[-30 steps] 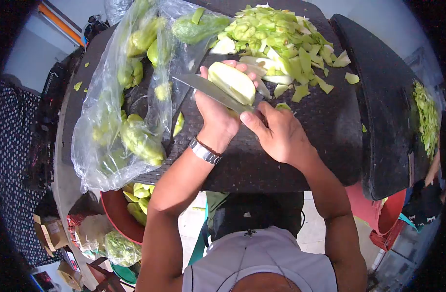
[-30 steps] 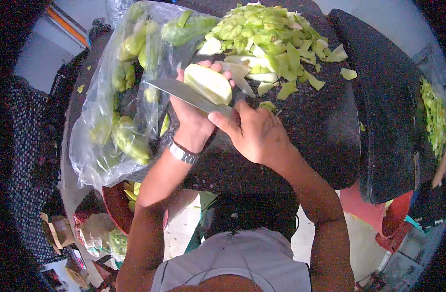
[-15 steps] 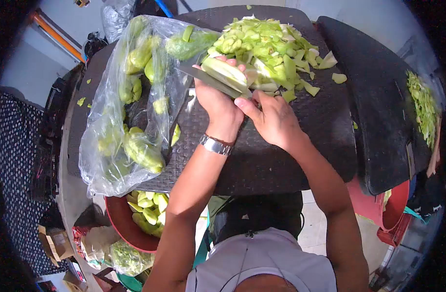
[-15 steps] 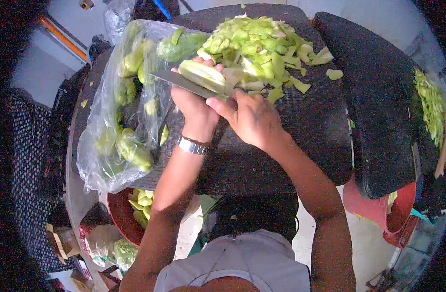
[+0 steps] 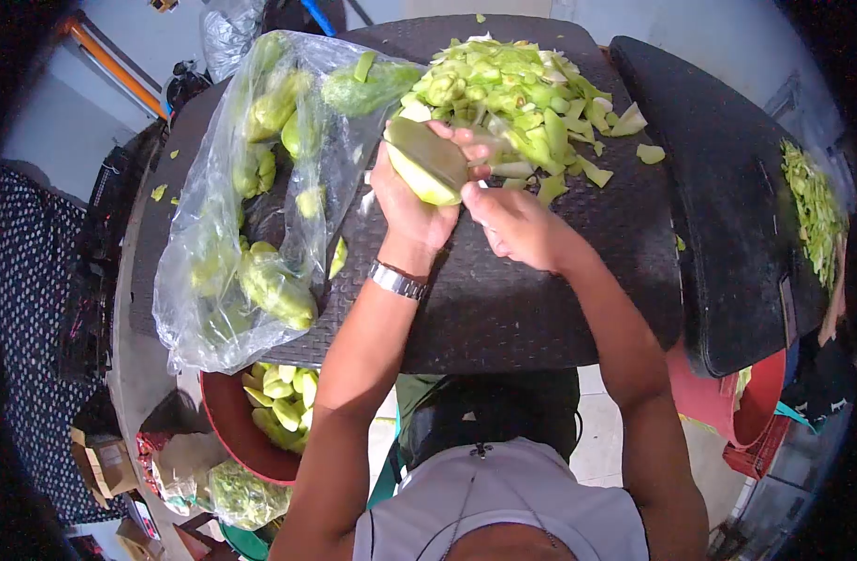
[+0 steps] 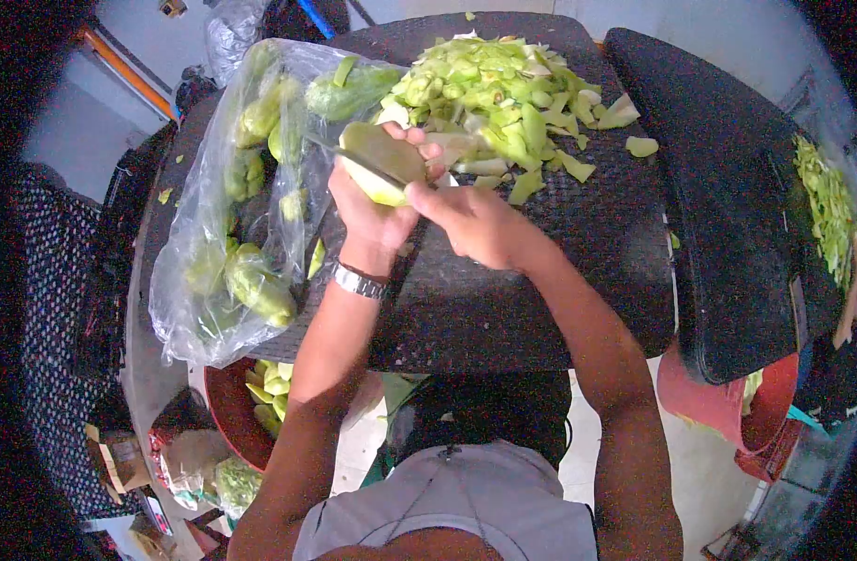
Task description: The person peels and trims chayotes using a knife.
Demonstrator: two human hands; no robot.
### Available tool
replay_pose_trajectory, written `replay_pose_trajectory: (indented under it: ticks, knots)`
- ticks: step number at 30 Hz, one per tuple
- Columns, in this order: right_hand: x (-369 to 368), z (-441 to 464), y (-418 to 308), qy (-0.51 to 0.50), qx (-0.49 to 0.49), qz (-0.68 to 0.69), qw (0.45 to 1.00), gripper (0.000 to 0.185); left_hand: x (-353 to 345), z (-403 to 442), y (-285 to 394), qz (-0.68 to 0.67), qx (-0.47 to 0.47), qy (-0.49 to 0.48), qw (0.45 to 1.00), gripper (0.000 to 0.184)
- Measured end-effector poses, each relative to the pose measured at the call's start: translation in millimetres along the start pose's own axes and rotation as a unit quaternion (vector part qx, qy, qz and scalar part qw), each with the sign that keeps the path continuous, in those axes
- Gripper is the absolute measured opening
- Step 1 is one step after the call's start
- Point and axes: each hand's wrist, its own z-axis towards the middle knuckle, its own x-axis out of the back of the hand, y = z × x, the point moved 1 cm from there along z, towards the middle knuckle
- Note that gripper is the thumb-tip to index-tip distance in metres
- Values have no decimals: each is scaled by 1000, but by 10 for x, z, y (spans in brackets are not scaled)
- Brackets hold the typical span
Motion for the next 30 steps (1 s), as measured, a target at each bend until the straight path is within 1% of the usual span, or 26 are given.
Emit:
replay_pose_trajectory:
  ticks: [2, 3, 6, 9, 12, 15, 18, 21, 24, 27, 30]
  knots:
    - [-66, -3, 11, 69, 64, -121, 988, 65, 32, -13, -12, 6, -18, 24, 1000, 49]
    - [-105, -14, 19, 103, 95, -178, 974, 67, 33, 2, -27, 28, -38, 18, 999, 45]
    - [-153, -53, 26, 128, 121, -209, 962, 55, 12, -14, -47, 38, -57, 33, 997, 46]
    - [-143, -75, 5, 116, 94, -215, 965, 53, -17, -27, -61, 28, -72, 31, 997, 48]
    - [-193, -72, 41, 167, 148, -251, 942, 52, -40, -35, -56, 14, -85, 45, 995, 50]
    - [-268, -109, -58, 198, 114, -266, 937, 67, -126, -75, -34, 59, -101, 117, 986, 51]
    - [-294, -112, -27, 213, 135, -273, 928, 66, -87, -71, -33, 38, -96, 109, 989, 51]
    - [-306, -123, -33, 221, 141, -278, 924, 65, -81, -72, -28, 5, -89, 79, 993, 51]
    - [-320, -134, -48, 225, 135, -286, 922, 65, -152, -79, -38, 6, -98, 98, 990, 65]
    - [-316, -117, -20, 222, 124, -299, 920, 64, -142, -81, -25, 5, -91, 100, 991, 71]
    - [-311, -85, 44, 230, 169, -284, 915, 60, -206, -106, -32, -13, -97, 72, 993, 79]
